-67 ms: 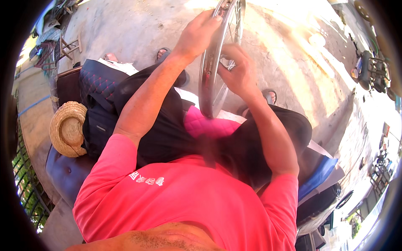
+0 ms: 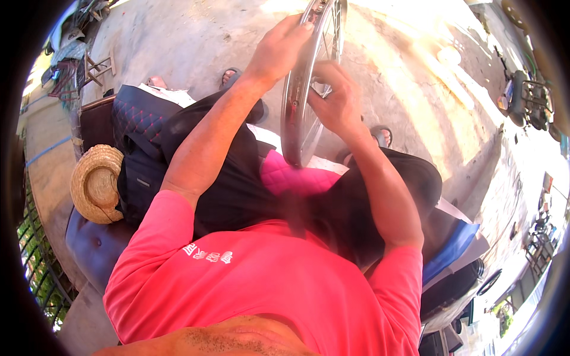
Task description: The person is inserting spokes and threading nipples into a bicycle wheel rim by hand while sitting.
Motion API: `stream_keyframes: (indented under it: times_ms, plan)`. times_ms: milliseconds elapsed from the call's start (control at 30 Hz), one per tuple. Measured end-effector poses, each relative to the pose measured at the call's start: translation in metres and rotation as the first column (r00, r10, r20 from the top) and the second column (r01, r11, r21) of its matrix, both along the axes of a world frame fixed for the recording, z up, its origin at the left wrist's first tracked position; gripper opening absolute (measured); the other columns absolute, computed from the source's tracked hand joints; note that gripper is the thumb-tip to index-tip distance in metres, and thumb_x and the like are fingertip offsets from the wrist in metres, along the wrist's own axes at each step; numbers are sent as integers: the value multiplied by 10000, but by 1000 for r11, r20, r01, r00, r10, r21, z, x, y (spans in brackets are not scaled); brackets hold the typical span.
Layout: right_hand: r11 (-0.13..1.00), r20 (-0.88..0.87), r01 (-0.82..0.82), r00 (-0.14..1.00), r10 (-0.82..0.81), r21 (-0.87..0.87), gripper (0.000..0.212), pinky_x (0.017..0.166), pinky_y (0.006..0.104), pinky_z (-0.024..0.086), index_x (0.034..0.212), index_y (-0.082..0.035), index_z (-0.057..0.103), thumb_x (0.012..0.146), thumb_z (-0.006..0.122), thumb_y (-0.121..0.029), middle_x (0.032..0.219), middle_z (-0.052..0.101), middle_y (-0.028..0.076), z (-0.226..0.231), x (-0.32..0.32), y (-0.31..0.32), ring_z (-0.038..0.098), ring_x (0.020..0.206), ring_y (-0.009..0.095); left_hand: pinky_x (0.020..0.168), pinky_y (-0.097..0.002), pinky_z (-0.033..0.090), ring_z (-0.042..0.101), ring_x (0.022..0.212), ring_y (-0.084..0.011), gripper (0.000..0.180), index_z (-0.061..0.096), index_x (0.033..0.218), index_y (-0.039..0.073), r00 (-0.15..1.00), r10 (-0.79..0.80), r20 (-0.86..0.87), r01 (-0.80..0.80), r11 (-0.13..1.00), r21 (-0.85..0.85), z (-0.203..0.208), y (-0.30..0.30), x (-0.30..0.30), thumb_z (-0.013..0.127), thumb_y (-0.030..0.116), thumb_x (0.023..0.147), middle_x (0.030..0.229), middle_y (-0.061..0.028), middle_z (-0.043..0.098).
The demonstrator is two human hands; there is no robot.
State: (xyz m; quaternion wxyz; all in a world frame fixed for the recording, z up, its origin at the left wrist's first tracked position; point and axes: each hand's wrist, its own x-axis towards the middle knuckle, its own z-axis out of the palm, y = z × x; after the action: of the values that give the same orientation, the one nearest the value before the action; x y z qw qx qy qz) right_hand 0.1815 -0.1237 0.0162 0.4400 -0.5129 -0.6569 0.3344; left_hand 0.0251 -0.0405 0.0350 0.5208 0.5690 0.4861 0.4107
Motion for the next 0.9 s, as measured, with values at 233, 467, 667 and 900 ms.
stream_keyframes:
  times_ms: [233, 467, 667, 900]
  plan:
    - [988, 51, -18, 999, 10, 151, 292, 833, 401, 569, 1101, -58, 744, 822, 731, 29, 1076, 736, 144, -3, -4, 6, 719, 965, 347, 830, -277, 482, 581, 915, -99, 388, 670, 1249, 1, 997, -28, 71, 33, 997, -72, 4, 2, -3, 583, 339, 1079, 989, -16, 667]
    - [998, -6, 4, 1000, -3, 69, 308, 835, 416, 565, 1126, -49, 729, 828, 718, 28, 1073, 730, 163, -11, -8, 8, 710, 962, 376, 798, -252, 461, 539, 894, -66, 350, 679, 1216, 23, 998, -29, 51, 35, 991, -126, 10, 3, -8, 581, 332, 1085, 966, 27, 624]
    - [997, 42, -51, 998, 49, 57, 297, 825, 421, 559, 1122, -44, 722, 835, 708, 30, 1059, 720, 154, -3, -5, 9, 707, 965, 373, 792, -335, 507, 635, 823, -164, 445, 680, 1155, -17, 1000, -2, 28, 3, 999, -54, 1, 1, -3, 590, 408, 1059, 869, -67, 689]
    - [991, 35, -84, 996, 81, 104, 290, 822, 420, 556, 1118, -44, 722, 839, 702, 33, 1058, 715, 159, -3, -4, 10, 700, 970, 386, 784, -341, 507, 632, 811, -169, 440, 679, 1133, -18, 999, 8, 45, -5, 998, -65, 1, 3, -5, 591, 406, 1055, 854, -71, 681]
